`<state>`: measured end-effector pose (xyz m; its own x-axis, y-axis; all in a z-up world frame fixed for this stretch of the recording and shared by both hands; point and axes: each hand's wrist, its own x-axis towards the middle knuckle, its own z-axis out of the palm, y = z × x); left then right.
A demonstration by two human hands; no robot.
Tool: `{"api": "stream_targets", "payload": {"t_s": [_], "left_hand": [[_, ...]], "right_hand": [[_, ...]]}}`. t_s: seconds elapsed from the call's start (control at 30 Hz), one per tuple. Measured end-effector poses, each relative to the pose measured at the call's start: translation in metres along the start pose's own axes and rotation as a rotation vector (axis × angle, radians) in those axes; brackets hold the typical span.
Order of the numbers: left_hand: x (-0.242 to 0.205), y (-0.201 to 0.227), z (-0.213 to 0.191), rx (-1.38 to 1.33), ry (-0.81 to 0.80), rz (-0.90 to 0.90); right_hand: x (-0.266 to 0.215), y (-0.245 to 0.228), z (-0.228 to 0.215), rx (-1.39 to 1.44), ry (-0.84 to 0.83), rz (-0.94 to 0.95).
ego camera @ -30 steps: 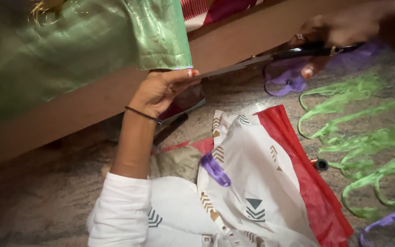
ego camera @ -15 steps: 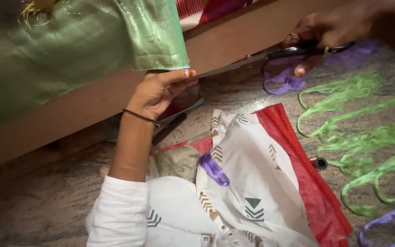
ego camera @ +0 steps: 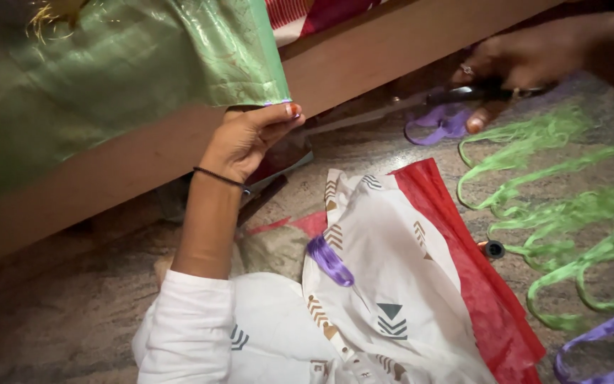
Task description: The recorder is cutting and sewing small pieces of purple and green ribbon to a piece of white fabric.
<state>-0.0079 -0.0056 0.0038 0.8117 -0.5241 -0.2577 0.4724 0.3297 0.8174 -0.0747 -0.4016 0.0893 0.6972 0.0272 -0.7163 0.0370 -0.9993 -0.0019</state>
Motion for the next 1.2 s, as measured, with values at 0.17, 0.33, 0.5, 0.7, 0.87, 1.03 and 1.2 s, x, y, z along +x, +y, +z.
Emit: {"api": "stream_targets", "payload": {"t_s": [0.17, 0.33, 0.5, 0.7, 0.87, 1.03, 1.2], "left_hand": [[0.005, -0.002, -0.005, 0.006, -0.003, -0.01], [0.005, 0.002, -0.006, 0.068, 0.027, -0.068], [0.003, 0.004, -0.004, 0.052, 0.051, -0.083], [0.002, 0.003, -0.001, 0.036, 0.043, -0.062], [0.005, -0.001, 0.0, 0.047, 0.052, -0.052], [0.008, -0.004, 0.0, 0.061, 0.062, -0.032], [0.009, -0.005, 0.002, 0.077, 0.071, -0.046]], "right_hand": [[-0.006, 0.0, 0.006, 0.102, 0.062, 0.015], [0.002, 0.008, 0.006, 0.145, 0.169, 0.057], [0.041, 0.051, 0.015, 0.182, 0.099, -0.13], [0.025, 0.027, 0.008, 0.177, 0.123, -0.076], [0.02, 0.018, 0.003, 0.121, 0.114, -0.085], [0.0, -0.001, -0.003, -0.016, 0.104, -0.083], [0.004, 0.009, 0.004, 0.1, 0.115, -0.17]]}}
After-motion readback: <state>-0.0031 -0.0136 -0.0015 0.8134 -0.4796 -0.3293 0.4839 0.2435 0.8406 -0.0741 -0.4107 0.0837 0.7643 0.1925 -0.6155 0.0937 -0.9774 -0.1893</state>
